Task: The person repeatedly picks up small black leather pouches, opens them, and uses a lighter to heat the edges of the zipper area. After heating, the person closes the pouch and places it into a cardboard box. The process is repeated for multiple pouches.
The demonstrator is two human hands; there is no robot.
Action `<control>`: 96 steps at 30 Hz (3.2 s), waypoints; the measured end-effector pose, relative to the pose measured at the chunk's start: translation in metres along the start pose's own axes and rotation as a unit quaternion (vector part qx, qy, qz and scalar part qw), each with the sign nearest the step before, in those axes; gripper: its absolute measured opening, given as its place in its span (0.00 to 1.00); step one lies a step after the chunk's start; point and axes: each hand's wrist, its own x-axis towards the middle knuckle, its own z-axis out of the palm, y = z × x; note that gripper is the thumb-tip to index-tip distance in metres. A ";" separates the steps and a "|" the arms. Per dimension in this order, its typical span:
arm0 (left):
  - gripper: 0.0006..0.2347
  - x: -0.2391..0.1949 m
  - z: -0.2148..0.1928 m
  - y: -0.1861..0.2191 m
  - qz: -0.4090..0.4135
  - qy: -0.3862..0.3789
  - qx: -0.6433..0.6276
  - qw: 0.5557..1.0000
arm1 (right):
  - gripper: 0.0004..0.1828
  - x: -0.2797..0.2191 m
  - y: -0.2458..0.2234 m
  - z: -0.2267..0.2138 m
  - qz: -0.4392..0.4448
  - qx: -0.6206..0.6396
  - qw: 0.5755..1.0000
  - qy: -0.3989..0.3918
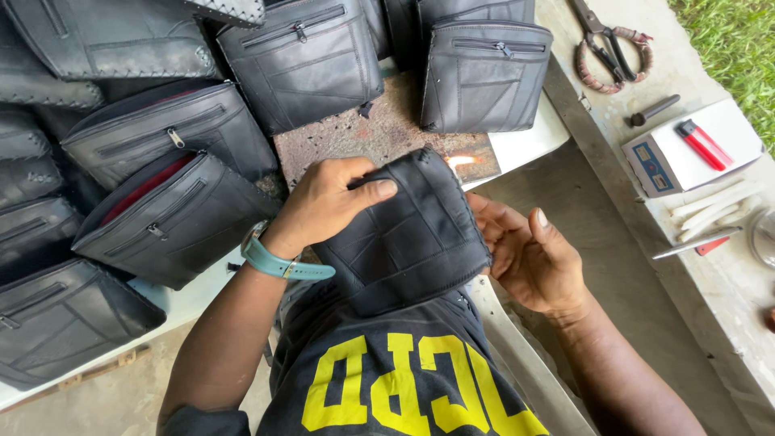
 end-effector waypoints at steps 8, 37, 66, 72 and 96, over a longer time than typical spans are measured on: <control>0.16 -0.007 0.007 0.021 0.042 -0.039 0.068 0.996 | 0.40 0.003 0.001 0.020 -0.146 -0.390 0.906 0.075; 0.16 -0.001 0.010 -0.016 -0.032 0.006 -0.092 0.995 | 0.47 -0.040 -0.011 -0.014 -0.113 -0.347 0.931 0.003; 0.31 -0.075 0.023 -0.015 -0.137 0.005 -0.737 0.662 | 0.34 0.048 0.029 0.064 -0.314 -0.471 0.805 0.178; 0.34 -0.097 0.013 -0.012 -0.055 0.156 -0.611 0.775 | 0.37 0.056 0.035 0.045 -0.248 -0.494 0.815 0.174; 0.29 -0.103 -0.013 -0.005 0.051 0.157 -0.401 0.901 | 0.40 0.086 0.064 0.025 -0.019 -0.062 0.994 0.083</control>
